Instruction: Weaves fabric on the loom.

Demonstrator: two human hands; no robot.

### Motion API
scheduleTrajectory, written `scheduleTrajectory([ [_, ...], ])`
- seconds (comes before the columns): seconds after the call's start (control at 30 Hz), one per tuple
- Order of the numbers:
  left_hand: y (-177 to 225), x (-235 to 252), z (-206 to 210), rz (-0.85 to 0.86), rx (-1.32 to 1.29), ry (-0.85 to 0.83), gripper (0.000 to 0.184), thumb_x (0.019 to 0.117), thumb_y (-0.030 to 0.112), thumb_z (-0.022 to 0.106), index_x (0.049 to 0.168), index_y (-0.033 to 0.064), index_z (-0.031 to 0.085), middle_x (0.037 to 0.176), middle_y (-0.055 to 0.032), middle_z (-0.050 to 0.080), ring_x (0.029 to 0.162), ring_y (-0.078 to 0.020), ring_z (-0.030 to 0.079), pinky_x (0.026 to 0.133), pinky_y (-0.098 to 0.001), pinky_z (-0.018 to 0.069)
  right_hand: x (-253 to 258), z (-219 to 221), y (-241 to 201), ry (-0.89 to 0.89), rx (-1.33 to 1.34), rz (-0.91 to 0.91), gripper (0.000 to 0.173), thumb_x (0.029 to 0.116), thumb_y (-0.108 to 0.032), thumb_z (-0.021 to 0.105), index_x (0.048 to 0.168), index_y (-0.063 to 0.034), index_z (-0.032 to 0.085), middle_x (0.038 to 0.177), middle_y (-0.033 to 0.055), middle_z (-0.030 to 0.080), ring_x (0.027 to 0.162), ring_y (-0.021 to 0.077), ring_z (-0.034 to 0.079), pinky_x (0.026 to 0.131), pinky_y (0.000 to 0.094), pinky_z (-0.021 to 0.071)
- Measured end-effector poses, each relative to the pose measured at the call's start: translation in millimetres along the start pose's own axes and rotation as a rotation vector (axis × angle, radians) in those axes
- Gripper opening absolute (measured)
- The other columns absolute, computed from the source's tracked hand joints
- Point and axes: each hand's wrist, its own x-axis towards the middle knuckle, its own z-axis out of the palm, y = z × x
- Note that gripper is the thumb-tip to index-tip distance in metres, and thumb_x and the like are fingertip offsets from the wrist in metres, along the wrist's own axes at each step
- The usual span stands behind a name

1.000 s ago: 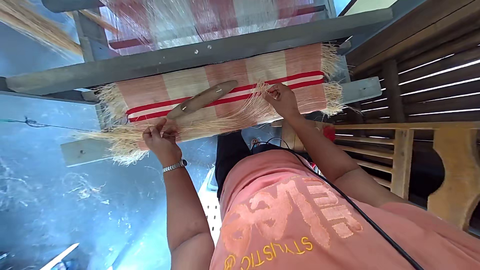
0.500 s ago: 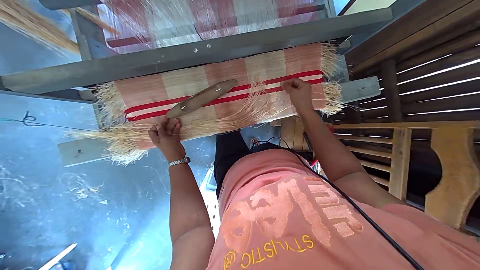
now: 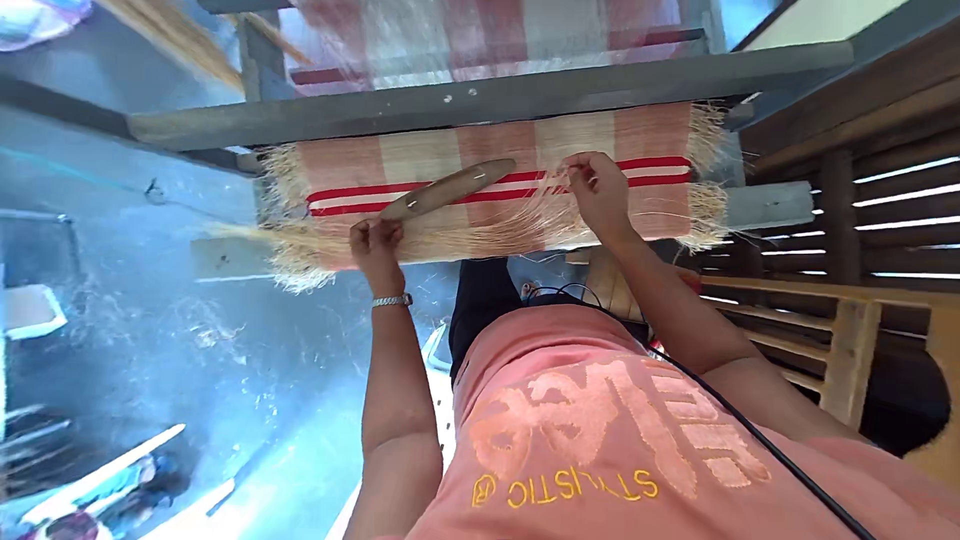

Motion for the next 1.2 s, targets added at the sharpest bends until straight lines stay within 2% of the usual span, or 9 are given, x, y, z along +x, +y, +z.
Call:
scheduleTrajectory([
  [0.1,8,7,0,0.012,0.237,0.020,0.033,0.1076,0.019,0.048,0.127,-0.0074,0.052,0.111,-0.0173,0.065,0.089,-0.0202,0.071,0.082,-0.0393,0.0623,14,47,-38,-0.224,-0.182,-0.255,0.033,0.0997,-0.015,0.062,0.131,-0.0073,0.067,0.130,0.0127,0.066,0.123,0.0304,0.061,0.103,0.0468,0.0516],
  [0.23,31,6,3,0.175,0.777,0.028,0.032,0.1056,0.024,0.052,0.123,-0.0006,0.065,0.128,-0.0269,0.058,0.102,-0.0329,0.067,0.088,-0.0467,0.0573,36,103,-50,-0.458,-0.440,-0.420,0.058,0.0968,-0.033,0.068,0.152,-0.0252,0.052,0.161,0.0055,0.044,0.151,0.0345,0.034,0.119,0.0632,0.0278],
  [0.53,39,13,35,0.158,0.937,-0.189,0.031,0.1052,0.022,0.055,0.115,-0.0045,0.066,0.105,-0.0225,0.071,0.102,-0.0358,0.069,0.096,-0.0537,0.0524,37,122,-42,-0.508,-0.490,-0.394,0.052,0.1000,-0.025,0.065,0.150,-0.0283,0.053,0.161,0.0047,0.045,0.151,0.0345,0.034,0.120,0.0648,0.0247],
  [0.73,59,15,51,0.110,1.211,-0.279,0.031,0.1046,0.018,0.051,0.117,-0.0076,0.063,0.118,-0.0289,0.065,0.113,-0.0442,0.064,0.098,-0.0609,0.0507,37,123,-46,-0.513,-0.490,-0.372,0.053,0.0991,-0.022,0.066,0.150,-0.0271,0.053,0.160,0.0056,0.045,0.152,0.0339,0.034,0.121,0.0646,0.0243],
  [0.87,66,16,52,0.149,1.452,-0.289,0.032,0.1056,0.019,0.047,0.120,-0.0065,0.061,0.124,-0.0291,0.063,0.105,-0.0470,0.068,0.083,-0.0630,0.0556,34,115,-53,-0.520,-0.495,-0.370,0.052,0.0984,-0.022,0.067,0.149,-0.0263,0.055,0.153,0.0068,0.053,0.146,0.0347,0.042,0.119,0.0646,0.0280],
  [0.93,70,21,40,0.217,1.429,-0.363,0.033,0.1058,0.022,0.049,0.119,-0.0052,0.062,0.124,-0.0286,0.063,0.104,-0.0472,0.068,0.083,-0.0643,0.0551,31,102,-63,-0.518,-0.498,-0.386,0.052,0.0972,-0.026,0.070,0.147,-0.0284,0.056,0.141,0.0077,0.061,0.132,0.0342,0.054,0.115,0.0657,0.0319],
  [1.03,76,26,14,0.464,1.184,-0.537,0.027,0.1000,0.023,0.055,0.106,-0.0014,0.063,0.113,-0.0231,0.065,0.098,-0.0400,0.068,0.081,-0.0598,0.0556,29,63,-73,-0.584,-0.402,-0.357,0.052,0.0946,-0.029,0.074,0.145,-0.0301,0.059,0.138,0.0063,0.063,0.126,0.0350,0.057,0.102,0.0682,0.0380],
  [1.13,89,9,12,0.601,0.794,-0.602,0.024,0.0961,0.027,0.057,0.093,0.0027,0.059,0.090,-0.0117,0.059,0.076,-0.0225,0.059,0.067,-0.0418,0.0519,30,13,-72,-0.700,-0.179,-0.316,0.054,0.0934,-0.029,0.076,0.145,-0.0270,0.060,0.139,0.0064,0.062,0.130,0.0315,0.056,0.102,0.0676,0.0408],
  [1.2,91,-6,22,0.603,0.483,-0.566,0.025,0.0959,0.028,0.060,0.094,0.0036,0.056,0.080,-0.0048,0.053,0.067,-0.0124,0.053,0.060,-0.0294,0.0465,27,-13,-69,-0.698,-0.051,-0.334,0.053,0.0922,-0.025,0.078,0.143,-0.0218,0.062,0.137,0.0074,0.063,0.128,0.0260,0.058,0.108,0.0544,0.0474],
])
